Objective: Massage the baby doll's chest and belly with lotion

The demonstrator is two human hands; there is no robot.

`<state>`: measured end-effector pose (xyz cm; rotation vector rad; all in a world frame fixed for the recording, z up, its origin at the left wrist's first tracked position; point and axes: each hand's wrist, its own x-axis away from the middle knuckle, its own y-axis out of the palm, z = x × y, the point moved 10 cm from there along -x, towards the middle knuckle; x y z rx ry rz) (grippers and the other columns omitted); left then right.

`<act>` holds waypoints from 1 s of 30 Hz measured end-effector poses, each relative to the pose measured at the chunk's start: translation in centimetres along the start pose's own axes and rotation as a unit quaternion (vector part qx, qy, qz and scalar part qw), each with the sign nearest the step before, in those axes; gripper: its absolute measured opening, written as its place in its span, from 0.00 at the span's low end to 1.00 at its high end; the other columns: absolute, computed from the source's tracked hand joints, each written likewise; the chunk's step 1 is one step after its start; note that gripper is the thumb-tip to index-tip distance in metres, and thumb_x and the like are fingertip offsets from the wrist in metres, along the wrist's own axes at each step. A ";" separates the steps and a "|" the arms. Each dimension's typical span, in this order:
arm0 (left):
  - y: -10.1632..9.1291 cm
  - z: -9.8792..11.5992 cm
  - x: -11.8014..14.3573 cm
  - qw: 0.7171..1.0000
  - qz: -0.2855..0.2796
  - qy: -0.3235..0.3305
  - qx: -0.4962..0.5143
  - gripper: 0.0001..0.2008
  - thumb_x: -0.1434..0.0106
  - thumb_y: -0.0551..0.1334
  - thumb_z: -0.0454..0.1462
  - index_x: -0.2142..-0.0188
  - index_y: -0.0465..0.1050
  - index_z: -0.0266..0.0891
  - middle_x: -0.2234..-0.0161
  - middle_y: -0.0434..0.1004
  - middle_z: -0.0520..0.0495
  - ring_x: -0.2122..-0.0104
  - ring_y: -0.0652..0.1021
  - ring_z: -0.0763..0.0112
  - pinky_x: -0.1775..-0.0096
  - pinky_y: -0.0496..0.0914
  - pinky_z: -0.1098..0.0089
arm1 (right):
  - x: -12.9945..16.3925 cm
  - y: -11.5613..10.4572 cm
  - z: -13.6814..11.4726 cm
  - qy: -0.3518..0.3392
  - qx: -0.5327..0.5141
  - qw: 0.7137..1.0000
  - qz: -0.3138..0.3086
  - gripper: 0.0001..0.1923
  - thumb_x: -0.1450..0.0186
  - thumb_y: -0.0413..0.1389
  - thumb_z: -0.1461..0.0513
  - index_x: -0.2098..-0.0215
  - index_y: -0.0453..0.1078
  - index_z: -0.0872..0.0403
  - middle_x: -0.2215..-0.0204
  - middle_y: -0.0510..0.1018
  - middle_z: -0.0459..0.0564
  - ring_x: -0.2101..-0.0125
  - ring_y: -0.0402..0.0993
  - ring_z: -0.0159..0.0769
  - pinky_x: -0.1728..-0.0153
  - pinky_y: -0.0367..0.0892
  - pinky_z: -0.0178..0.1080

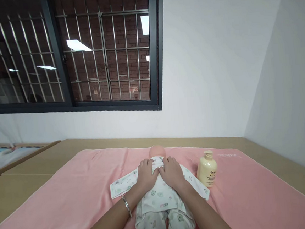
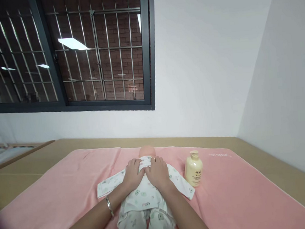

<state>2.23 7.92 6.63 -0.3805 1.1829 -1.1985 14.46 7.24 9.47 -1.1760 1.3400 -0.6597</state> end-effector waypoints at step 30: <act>0.7 0.0 0.4 0.999 0.005 0.033 0.016 0.20 0.31 0.49 0.42 0.44 0.65 0.39 0.47 0.72 0.41 0.45 0.70 0.59 0.44 0.63 0.57 | 0.0 0.6 0.1 -0.019 -0.038 0.999 -0.004 0.19 0.31 0.44 0.59 0.48 0.69 0.58 0.54 0.76 0.58 0.54 0.70 0.43 0.52 0.57 0.41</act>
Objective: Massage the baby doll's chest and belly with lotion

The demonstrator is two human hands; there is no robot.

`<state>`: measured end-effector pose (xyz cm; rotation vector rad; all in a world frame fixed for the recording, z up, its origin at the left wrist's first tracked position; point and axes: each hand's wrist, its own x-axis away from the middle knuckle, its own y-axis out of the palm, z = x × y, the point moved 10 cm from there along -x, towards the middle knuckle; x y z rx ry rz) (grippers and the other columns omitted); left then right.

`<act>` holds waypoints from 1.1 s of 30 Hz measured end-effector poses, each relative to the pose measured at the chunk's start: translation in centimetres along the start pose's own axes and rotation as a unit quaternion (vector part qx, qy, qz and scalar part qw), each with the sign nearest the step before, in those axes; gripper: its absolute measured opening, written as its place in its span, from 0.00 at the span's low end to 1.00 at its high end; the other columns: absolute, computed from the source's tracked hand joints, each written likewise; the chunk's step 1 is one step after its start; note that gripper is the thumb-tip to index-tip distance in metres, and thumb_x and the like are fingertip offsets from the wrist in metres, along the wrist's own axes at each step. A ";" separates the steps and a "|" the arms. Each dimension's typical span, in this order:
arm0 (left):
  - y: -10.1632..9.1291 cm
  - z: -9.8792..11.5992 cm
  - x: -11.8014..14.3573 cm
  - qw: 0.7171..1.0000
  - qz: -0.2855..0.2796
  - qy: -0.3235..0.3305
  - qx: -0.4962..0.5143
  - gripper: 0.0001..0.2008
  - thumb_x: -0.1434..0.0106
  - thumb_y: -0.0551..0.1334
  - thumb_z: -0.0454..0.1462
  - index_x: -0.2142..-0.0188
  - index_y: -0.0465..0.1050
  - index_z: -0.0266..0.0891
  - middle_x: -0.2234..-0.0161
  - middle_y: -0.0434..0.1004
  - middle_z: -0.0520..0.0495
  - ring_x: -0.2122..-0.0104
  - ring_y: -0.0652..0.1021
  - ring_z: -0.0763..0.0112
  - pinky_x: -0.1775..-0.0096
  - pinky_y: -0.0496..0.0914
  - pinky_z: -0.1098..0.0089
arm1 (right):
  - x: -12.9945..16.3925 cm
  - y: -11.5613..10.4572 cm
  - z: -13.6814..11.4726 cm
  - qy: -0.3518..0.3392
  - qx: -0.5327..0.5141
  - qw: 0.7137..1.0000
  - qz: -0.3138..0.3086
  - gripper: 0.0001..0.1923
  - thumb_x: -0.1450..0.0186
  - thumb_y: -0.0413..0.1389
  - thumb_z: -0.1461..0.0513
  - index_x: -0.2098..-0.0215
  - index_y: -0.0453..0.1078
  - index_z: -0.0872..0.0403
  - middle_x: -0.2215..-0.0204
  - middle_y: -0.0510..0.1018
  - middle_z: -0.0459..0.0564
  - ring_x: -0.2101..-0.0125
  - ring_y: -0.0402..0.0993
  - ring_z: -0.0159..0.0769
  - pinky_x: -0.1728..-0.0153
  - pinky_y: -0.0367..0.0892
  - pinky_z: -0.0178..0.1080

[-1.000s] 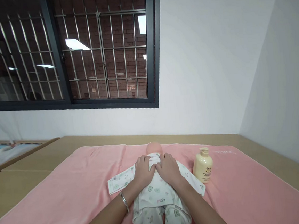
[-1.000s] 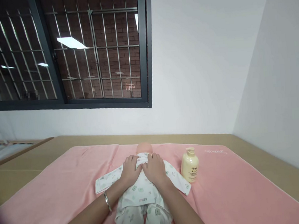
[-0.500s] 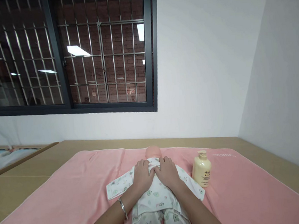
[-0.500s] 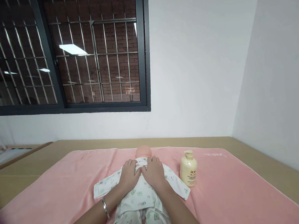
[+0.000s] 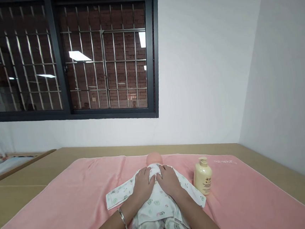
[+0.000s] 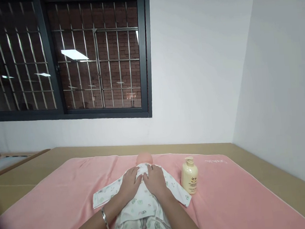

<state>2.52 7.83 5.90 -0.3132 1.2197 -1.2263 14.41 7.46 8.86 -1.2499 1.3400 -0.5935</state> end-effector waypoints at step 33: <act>0.0 1.2 0.0 1.000 -0.011 -0.007 -0.009 0.21 0.32 0.49 0.38 0.42 0.66 0.39 0.43 0.70 0.40 0.42 0.68 0.57 0.41 0.61 0.55 | 0.0 1.3 0.1 0.012 -0.024 0.999 -0.046 0.24 0.29 0.42 0.59 0.40 0.64 0.57 0.42 0.70 0.57 0.41 0.62 0.44 0.40 0.50 0.44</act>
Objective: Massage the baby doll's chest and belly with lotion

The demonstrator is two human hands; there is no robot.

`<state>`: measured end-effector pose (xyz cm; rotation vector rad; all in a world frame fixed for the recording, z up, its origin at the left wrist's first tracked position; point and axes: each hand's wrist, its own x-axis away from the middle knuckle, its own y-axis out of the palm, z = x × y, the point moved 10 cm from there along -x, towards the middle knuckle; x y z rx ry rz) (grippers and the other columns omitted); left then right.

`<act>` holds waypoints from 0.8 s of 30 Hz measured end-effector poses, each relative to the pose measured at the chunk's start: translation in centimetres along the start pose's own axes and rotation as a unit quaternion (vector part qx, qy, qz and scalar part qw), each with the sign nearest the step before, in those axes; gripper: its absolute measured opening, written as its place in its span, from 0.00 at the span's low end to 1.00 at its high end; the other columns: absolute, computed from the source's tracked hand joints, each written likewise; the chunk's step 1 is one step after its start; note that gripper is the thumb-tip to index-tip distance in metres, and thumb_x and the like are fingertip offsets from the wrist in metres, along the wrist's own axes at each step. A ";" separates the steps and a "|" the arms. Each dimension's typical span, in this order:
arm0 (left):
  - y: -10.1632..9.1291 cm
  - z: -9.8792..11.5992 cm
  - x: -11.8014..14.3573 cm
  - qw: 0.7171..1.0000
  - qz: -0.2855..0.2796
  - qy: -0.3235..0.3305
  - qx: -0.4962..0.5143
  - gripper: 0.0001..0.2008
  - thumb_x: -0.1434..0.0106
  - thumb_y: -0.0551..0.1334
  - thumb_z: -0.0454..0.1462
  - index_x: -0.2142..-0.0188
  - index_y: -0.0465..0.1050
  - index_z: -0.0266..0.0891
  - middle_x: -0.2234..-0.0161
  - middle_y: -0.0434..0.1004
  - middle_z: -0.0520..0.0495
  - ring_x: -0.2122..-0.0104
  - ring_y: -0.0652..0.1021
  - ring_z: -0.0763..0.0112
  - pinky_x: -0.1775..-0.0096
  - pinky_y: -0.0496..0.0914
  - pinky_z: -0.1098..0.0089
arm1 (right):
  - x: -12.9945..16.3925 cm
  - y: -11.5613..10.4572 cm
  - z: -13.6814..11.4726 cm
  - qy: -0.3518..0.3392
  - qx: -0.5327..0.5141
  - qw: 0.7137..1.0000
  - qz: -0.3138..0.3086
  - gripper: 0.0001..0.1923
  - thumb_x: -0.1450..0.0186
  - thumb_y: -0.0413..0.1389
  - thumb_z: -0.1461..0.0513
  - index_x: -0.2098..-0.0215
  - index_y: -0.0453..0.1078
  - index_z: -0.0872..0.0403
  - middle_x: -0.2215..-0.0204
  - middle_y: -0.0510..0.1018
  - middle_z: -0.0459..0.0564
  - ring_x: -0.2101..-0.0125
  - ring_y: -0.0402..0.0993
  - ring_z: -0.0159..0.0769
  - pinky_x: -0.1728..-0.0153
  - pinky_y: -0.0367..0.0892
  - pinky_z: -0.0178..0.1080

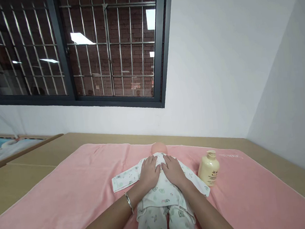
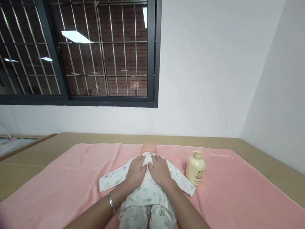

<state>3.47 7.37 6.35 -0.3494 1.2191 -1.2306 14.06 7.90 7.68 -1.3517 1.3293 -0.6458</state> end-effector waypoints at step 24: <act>0.7 -0.9 0.0 0.999 0.011 -0.022 0.043 0.22 0.32 0.50 0.40 0.40 0.64 0.39 0.40 0.68 0.41 0.39 0.65 0.58 0.37 0.56 0.52 | -0.4 1.4 1.9 0.025 -0.079 0.997 0.005 0.28 0.30 0.41 0.56 0.33 0.57 0.55 0.34 0.60 0.53 0.33 0.50 0.43 0.34 0.40 0.49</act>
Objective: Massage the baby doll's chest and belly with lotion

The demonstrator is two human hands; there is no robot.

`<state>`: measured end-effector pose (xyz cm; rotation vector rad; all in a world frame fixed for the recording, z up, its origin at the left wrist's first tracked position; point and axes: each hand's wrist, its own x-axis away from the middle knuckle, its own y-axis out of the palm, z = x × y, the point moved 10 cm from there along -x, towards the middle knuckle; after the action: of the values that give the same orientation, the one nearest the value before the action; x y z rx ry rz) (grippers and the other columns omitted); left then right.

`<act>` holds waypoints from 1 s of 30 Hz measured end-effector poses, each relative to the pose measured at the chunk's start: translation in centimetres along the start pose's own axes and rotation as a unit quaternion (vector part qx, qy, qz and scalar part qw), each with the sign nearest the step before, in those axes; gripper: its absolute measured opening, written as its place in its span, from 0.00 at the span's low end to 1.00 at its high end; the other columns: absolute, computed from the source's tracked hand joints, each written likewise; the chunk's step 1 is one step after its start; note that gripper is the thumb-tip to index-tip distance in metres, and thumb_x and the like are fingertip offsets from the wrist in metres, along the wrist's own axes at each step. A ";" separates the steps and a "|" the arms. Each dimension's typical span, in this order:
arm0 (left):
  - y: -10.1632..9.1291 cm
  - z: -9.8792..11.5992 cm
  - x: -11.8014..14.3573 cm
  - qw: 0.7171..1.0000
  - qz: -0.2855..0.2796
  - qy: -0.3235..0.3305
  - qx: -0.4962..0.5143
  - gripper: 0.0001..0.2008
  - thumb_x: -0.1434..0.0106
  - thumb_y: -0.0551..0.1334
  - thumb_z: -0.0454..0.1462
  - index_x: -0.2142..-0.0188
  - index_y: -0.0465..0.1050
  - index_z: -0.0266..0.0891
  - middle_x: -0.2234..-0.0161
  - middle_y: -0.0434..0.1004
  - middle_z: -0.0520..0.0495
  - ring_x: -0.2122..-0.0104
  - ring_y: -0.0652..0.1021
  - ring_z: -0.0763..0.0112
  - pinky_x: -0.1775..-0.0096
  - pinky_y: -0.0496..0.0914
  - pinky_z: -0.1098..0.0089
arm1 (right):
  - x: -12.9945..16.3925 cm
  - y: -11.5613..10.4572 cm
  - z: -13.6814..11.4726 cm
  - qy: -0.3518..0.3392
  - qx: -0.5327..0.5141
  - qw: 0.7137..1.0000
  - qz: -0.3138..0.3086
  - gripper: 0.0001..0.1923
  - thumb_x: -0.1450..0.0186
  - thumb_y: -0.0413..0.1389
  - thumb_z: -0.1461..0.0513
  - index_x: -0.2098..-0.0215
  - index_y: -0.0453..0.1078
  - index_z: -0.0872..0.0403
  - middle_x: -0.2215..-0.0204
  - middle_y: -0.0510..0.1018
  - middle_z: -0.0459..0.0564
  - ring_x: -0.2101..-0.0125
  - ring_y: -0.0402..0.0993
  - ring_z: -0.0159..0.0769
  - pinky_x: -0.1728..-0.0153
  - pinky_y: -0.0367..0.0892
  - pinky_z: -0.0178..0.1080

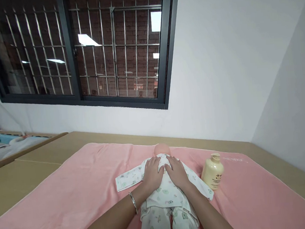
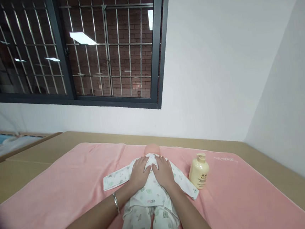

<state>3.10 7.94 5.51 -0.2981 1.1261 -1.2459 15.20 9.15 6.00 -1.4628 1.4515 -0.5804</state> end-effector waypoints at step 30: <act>0.1 -1.3 -0.1 0.998 0.030 -0.028 0.043 0.20 0.32 0.50 0.43 0.44 0.67 0.41 0.44 0.71 0.42 0.42 0.69 0.58 0.40 0.60 0.54 | 1.0 -0.2 -1.8 0.000 0.116 0.991 -0.063 0.33 0.29 0.40 0.55 0.31 0.49 0.66 0.33 0.53 0.68 0.33 0.46 0.53 0.35 0.43 0.50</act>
<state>2.15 8.53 4.90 -0.2303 1.0233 -1.2217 13.93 7.61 6.60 -1.3754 1.2510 -0.7993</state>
